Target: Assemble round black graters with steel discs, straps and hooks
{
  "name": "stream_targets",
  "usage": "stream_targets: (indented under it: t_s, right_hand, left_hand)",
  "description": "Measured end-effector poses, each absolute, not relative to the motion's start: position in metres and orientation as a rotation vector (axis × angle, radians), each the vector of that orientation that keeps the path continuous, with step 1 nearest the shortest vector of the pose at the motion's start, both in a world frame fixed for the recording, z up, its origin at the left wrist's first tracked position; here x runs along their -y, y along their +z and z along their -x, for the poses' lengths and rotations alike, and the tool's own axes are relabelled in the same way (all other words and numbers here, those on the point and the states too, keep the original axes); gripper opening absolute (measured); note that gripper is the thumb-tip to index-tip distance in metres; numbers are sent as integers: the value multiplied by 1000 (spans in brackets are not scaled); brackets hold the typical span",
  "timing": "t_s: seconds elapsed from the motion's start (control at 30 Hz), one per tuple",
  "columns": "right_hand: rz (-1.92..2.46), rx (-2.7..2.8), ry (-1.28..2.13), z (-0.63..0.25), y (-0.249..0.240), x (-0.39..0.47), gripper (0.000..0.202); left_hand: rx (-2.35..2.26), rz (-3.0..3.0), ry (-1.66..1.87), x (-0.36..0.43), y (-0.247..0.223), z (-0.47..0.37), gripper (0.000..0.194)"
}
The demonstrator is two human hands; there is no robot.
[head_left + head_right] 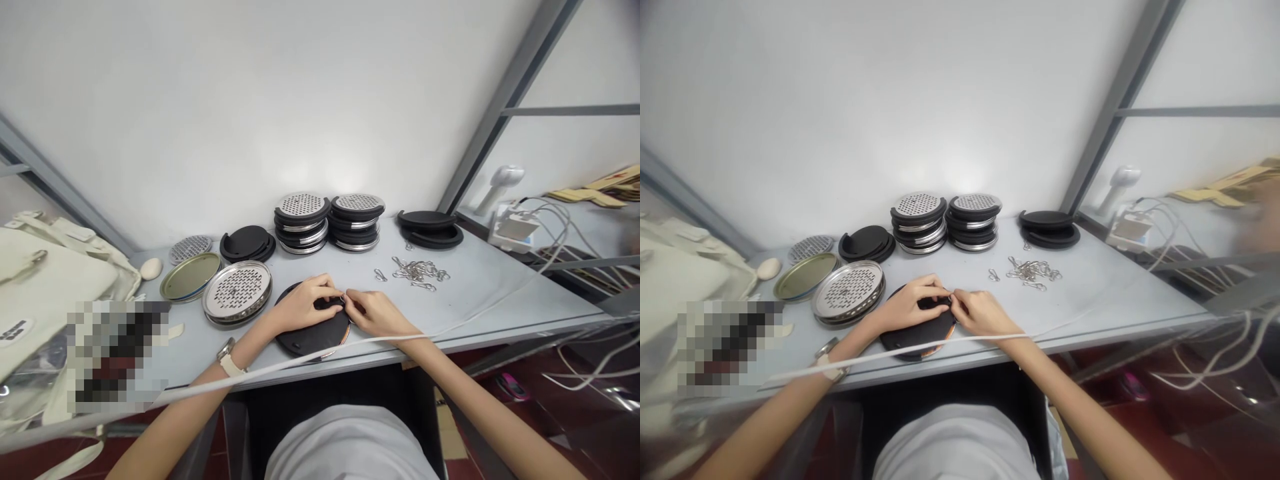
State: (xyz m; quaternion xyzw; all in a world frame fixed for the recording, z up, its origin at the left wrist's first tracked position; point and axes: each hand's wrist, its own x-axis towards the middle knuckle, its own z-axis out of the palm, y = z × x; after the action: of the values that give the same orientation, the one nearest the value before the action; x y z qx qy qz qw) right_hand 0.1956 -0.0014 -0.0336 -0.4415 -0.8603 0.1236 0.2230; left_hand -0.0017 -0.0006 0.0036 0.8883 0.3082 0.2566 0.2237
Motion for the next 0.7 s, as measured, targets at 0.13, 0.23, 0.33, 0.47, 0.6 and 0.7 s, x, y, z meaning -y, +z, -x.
stream_targets:
  t_s: [0.13, 0.23, 0.33, 0.47, 0.6, 0.7]
  right_hand:
    - [1223, 2392, 324, -196, -34, 1, 28]
    - [1221, 2412, 302, -196, -34, 1, 28]
    - [1226, 2437, 283, -196, -33, 1, 28]
    - [1234, 2455, 256, -195, -34, 0, 29]
    - [1229, 2470, 233, -196, -36, 0, 29]
    - [1221, 2482, 229, -196, -36, -1, 29]
  left_hand:
    - [-848, -2446, 704, 1, 4, 2, 18]
    - [-851, -2437, 703, 1, 4, 3, 20]
    - [-855, -2428, 703, 1, 4, 3, 20]
    - [-854, -2426, 715, 1, 4, 3, 19]
    - [-859, -2420, 718, 1, 4, 3, 18]
    - [-862, -2417, 725, 1, 3, 3, 19]
